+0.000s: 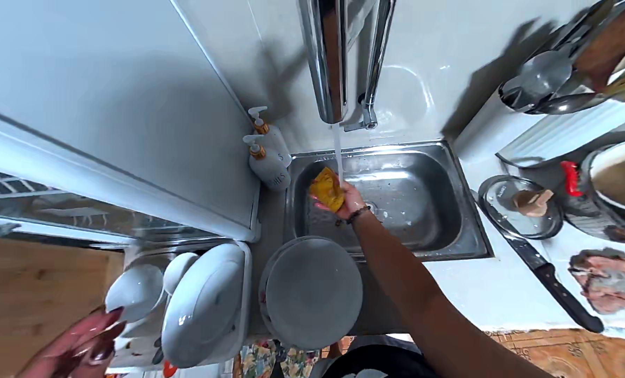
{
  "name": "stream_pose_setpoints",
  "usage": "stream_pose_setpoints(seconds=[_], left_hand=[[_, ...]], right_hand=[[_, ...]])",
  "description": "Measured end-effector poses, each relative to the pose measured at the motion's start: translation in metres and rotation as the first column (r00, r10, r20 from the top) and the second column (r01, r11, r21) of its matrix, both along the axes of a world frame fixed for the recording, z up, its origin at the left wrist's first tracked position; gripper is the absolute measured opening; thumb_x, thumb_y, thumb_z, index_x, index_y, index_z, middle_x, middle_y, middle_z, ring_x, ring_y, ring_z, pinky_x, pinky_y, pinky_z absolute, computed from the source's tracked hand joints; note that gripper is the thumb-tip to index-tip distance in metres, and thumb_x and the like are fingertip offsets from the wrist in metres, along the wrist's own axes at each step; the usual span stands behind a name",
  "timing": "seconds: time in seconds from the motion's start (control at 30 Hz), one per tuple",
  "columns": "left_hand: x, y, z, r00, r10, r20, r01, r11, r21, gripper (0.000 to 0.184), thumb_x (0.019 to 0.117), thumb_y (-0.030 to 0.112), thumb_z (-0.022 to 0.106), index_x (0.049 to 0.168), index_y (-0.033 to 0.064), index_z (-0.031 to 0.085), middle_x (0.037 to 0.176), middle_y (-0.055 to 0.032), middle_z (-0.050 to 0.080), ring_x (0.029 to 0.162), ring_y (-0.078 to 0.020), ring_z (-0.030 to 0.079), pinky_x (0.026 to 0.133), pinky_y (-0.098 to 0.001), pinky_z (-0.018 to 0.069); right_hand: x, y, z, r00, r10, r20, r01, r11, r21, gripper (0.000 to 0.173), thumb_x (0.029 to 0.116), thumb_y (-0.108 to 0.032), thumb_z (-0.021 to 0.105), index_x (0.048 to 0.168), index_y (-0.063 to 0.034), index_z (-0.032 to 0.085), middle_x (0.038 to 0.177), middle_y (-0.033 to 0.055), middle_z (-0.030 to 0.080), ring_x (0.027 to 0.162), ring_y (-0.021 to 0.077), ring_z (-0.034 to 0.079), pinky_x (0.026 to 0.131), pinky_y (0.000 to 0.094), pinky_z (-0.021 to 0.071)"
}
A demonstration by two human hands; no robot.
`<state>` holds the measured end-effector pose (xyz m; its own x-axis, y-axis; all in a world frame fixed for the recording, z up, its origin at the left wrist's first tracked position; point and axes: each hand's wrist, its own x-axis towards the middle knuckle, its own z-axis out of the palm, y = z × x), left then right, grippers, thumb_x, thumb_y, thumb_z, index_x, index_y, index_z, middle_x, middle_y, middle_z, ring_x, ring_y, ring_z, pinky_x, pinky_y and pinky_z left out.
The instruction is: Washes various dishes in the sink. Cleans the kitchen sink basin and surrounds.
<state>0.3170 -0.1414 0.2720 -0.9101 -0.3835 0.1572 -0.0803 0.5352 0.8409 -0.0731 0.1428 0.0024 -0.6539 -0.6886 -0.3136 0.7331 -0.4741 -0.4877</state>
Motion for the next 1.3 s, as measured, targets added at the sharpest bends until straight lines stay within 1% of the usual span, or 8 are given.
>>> stream_pose_setpoints(seconds=[0.17,0.3,0.43,0.67,0.9,0.97,1.17,1.3], left_hand=[[-0.004,-0.018,-0.051,0.992,-0.101,0.078,0.094,0.992,0.084,0.038,0.1015,0.008,0.053,0.133,-0.0131,0.053,0.124,-0.0193,0.066,0.115,-0.0271,0.066,0.102,-0.046,0.0529],[-0.015,-0.007,-0.053,0.995,-0.089,0.042,0.089,0.996,0.021,0.03,0.1045,0.011,0.053,0.122,-0.0109,0.064,0.122,-0.0222,0.067,0.114,-0.0306,0.065,0.103,-0.0463,0.0513],[-0.011,-0.036,-0.108,0.971,0.222,-0.084,-0.2,0.956,0.214,0.033,0.1054,0.016,0.044,0.076,0.0081,0.058,0.065,-0.0023,0.063,0.058,-0.0174,0.064,0.059,-0.0382,0.0566],[-0.051,-0.048,-0.154,0.963,0.091,0.253,-0.122,0.986,0.11,0.031,0.109,0.032,0.043,0.124,0.0157,0.065,0.085,0.0012,0.064,0.055,-0.0105,0.053,0.051,-0.0318,0.0481],[-0.089,0.001,-0.213,0.863,-0.33,0.382,0.323,0.943,0.085,0.042,0.1028,0.035,0.057,0.143,0.0223,0.055,0.131,-0.0004,0.067,0.119,-0.0214,0.064,0.099,-0.0468,0.0551],[-0.091,0.018,-0.242,0.837,-0.359,0.413,0.345,0.932,0.111,0.045,0.1008,0.041,0.06,0.142,0.0252,0.056,0.132,0.0014,0.067,0.121,-0.0214,0.064,0.1,-0.0469,0.0553],[-0.083,0.069,-0.28,0.794,-0.402,0.456,0.436,0.899,0.033,0.079,0.0716,0.052,0.088,0.141,0.0317,0.057,0.138,0.0092,0.062,0.129,-0.0145,0.057,0.105,-0.0426,0.053],[-0.074,0.086,-0.277,0.771,-0.476,0.422,0.487,0.869,0.089,0.126,0.0389,0.063,0.096,0.15,0.0262,0.048,0.146,0.0036,0.056,0.133,-0.0187,0.054,0.107,-0.0441,0.0514]], right_hand=[[0.011,0.011,0.062,0.965,-0.011,-0.26,0.107,0.928,0.357,0.036,0.1084,-0.031,0.051,0.139,-0.0131,0.048,0.086,0.002,0.063,0.059,0.0064,0.056,0.05,0.0209,0.0484],[0.003,0.025,0.088,0.833,0.207,-0.513,0.244,0.695,0.676,0.036,0.1042,-0.035,0.06,0.117,-0.0023,0.069,0.078,0.0031,0.057,0.062,0.01,0.046,0.061,0.0302,0.0438],[-0.005,0.045,0.083,0.655,0.337,-0.676,0.363,0.645,0.673,0.027,0.1018,-0.021,0.063,0.085,-0.0003,0.068,0.065,0.0011,0.052,0.057,0.0092,0.044,0.058,0.0315,0.0412],[0.017,0.148,0.015,0.436,0.782,-0.446,0.555,0.157,0.817,0.046,0.099,-0.063,0.051,0.096,-0.0227,0.073,0.091,0.0019,0.072,0.089,0.0214,0.07,0.08,0.0538,0.0563],[0.114,0.368,-0.022,0.371,0.866,-0.335,0.809,-0.124,0.574,0.052,0.0959,-0.064,0.051,0.145,-0.0481,0.053,0.152,-0.0096,0.054,0.139,0.026,0.051,0.111,0.0664,0.0357],[0.117,0.369,-0.007,0.345,0.874,-0.341,0.837,-0.122,0.533,0.06,0.0887,-0.071,0.055,0.144,-0.0489,0.054,0.157,-0.0103,0.049,0.148,0.031,0.039,0.117,0.0738,0.0182],[0.017,0.214,-0.05,0.514,0.615,-0.597,0.587,0.254,0.768,0.052,0.0897,-0.048,0.074,0.135,-0.0229,0.067,0.122,-0.0018,0.071,0.109,0.0111,0.068,0.099,0.0374,0.0574],[-0.02,0.128,0.086,0.318,0.532,-0.785,0.679,0.45,0.58,0.045,0.098,-0.024,0.067,0.14,-0.0071,0.062,0.138,0.0173,0.062,0.126,0.0289,0.062,0.109,0.0464,0.0495]])
